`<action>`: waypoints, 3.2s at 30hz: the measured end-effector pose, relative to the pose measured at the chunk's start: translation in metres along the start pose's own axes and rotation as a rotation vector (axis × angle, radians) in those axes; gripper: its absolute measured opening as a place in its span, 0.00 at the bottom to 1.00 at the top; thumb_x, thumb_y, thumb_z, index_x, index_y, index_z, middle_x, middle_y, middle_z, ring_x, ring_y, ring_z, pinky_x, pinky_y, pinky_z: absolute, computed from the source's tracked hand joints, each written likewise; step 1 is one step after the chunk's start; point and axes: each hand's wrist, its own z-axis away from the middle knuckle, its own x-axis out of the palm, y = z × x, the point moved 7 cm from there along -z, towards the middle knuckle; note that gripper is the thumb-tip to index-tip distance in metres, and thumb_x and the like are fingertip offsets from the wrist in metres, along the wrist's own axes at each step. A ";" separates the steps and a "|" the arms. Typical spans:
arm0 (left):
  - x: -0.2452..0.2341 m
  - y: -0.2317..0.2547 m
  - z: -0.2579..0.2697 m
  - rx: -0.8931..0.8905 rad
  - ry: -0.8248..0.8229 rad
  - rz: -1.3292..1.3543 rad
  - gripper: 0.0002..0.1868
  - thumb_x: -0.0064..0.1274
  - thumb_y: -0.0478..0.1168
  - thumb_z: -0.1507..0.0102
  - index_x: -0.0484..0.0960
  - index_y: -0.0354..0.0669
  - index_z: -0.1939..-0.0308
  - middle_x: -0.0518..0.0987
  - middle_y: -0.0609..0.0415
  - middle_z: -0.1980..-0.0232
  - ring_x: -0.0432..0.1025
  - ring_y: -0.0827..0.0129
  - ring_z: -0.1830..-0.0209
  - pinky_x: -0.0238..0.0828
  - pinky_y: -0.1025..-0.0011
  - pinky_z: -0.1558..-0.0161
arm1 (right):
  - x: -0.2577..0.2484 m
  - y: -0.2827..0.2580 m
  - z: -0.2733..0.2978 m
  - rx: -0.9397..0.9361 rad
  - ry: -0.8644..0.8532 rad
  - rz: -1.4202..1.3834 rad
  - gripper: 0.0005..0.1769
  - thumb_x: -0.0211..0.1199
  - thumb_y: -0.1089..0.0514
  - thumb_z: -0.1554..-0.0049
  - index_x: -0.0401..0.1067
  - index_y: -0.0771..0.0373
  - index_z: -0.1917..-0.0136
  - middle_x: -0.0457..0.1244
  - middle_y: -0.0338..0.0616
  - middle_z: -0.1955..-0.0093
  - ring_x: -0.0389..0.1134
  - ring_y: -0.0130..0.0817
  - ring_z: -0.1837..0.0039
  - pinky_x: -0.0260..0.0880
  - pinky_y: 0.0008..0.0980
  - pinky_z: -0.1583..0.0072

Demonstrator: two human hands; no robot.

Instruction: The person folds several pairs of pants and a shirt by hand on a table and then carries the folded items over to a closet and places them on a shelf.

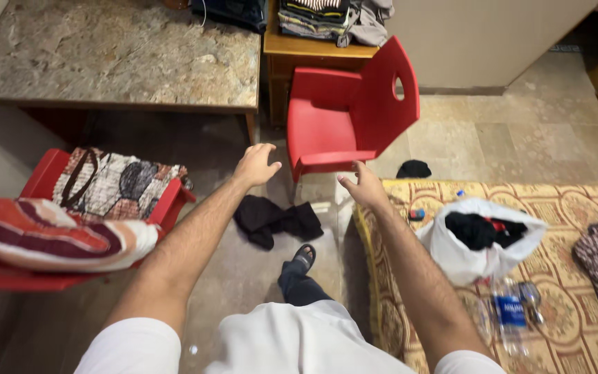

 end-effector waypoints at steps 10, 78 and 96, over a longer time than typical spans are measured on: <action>0.017 -0.056 -0.222 -0.064 0.029 0.117 0.30 0.60 0.50 0.39 0.76 0.39 0.38 0.76 0.39 0.36 0.70 0.47 0.35 0.68 0.56 0.36 | -0.019 0.031 -0.218 0.065 -0.050 -0.147 0.49 0.67 0.38 0.45 0.55 0.68 0.23 0.62 0.59 0.28 0.66 0.46 0.30 0.69 0.41 0.34; 0.123 -0.338 -0.763 -0.929 -0.391 1.175 0.51 0.66 0.59 0.49 0.63 0.41 0.28 0.76 0.42 0.34 0.76 0.54 0.40 0.83 0.52 0.52 | 0.138 0.141 -0.797 0.926 0.466 -1.274 0.50 0.69 0.31 0.50 0.64 0.68 0.29 0.64 0.59 0.36 0.64 0.52 0.45 0.61 0.66 0.38; 0.152 -0.362 -0.747 -1.000 -0.487 1.319 0.44 0.65 0.59 0.45 0.72 0.40 0.31 0.79 0.43 0.36 0.76 0.54 0.41 0.81 0.48 0.50 | 0.104 0.145 -0.806 0.785 0.233 -1.132 0.38 0.68 0.41 0.45 0.63 0.69 0.32 0.67 0.53 0.41 0.70 0.46 0.43 0.70 0.56 0.43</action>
